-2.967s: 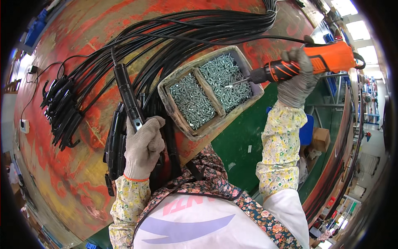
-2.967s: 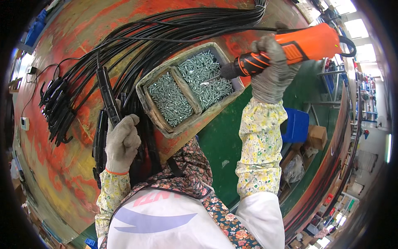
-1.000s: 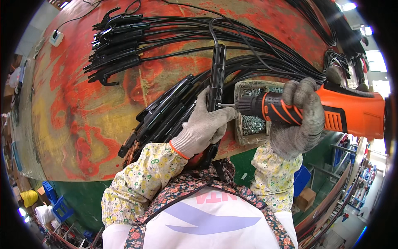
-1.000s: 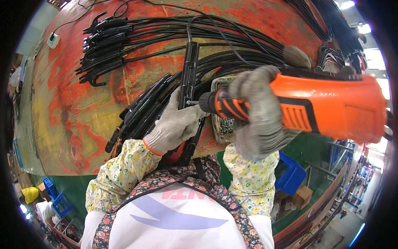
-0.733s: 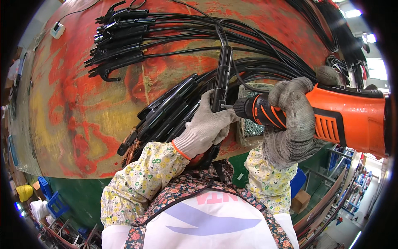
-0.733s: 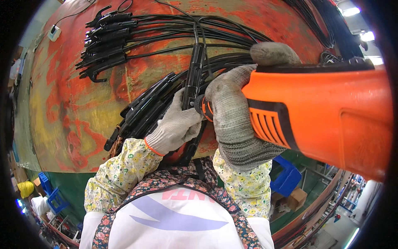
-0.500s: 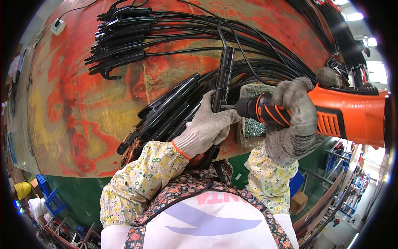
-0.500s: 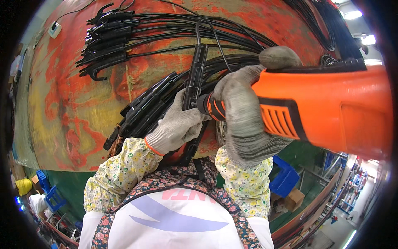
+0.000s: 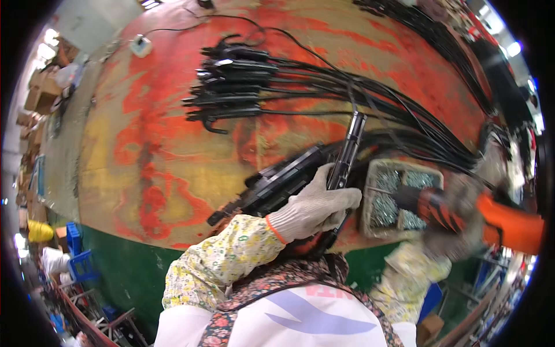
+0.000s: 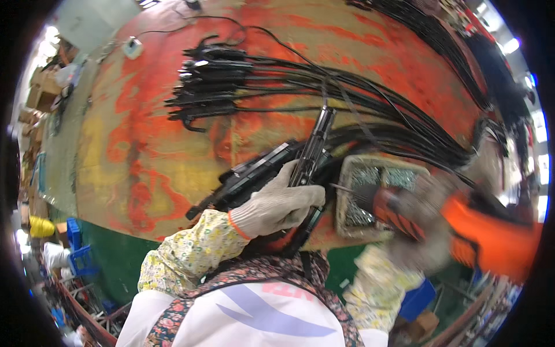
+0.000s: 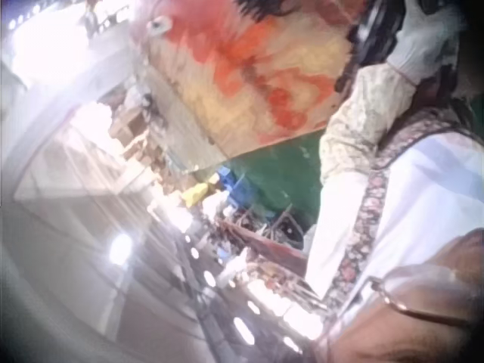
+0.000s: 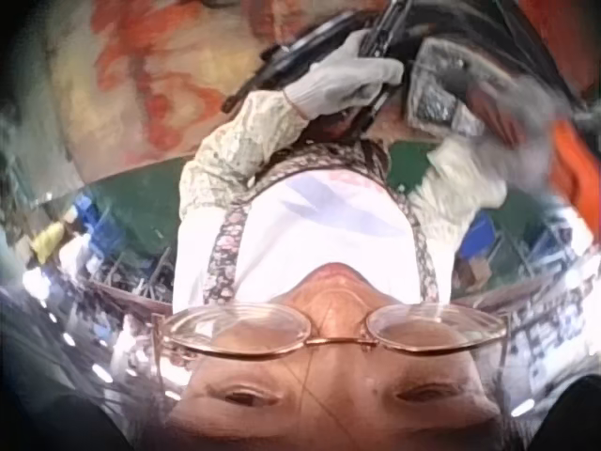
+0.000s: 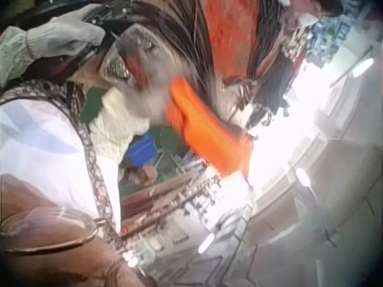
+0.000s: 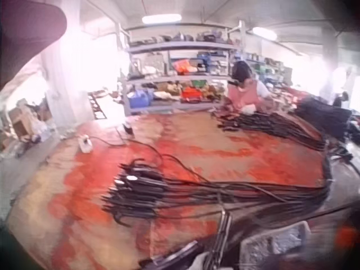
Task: The person assembles electrical components by inserting screws into them using an electric screwdriver.
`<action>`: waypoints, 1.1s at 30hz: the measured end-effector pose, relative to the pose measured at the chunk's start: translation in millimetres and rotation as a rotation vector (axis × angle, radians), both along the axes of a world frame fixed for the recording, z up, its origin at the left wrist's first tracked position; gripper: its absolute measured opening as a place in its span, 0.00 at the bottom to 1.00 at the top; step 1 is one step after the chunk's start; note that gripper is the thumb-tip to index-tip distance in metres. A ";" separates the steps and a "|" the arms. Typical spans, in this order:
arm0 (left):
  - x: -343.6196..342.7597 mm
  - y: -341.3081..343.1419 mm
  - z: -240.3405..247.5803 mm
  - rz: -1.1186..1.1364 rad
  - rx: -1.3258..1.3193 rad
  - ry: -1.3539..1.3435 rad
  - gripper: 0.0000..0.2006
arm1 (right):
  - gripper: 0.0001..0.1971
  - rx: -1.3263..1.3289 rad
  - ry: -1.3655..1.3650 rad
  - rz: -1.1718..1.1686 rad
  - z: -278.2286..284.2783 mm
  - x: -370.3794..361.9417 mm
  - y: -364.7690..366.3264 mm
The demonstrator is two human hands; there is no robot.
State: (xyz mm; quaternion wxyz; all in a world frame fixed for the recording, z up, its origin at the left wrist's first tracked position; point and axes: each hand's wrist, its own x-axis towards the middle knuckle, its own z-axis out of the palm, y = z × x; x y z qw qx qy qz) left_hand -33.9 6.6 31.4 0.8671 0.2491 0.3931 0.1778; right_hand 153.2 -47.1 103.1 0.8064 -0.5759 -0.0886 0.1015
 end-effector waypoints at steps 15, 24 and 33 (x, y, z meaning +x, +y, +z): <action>-157.5 216.9 -3.8 -0.526 1.703 1.676 0.24 | 0.36 -0.792 -1.593 0.932 -104.4 152.0 -38.9; -151.0 71.2 2.0 -0.509 1.782 0.906 0.14 | 0.18 -0.828 -1.621 0.497 -139.3 154.3 -92.5; -181.6 -5.5 -27.0 -0.564 1.168 0.982 0.11 | 0.14 -0.284 -1.357 0.632 -101.3 56.1 -66.5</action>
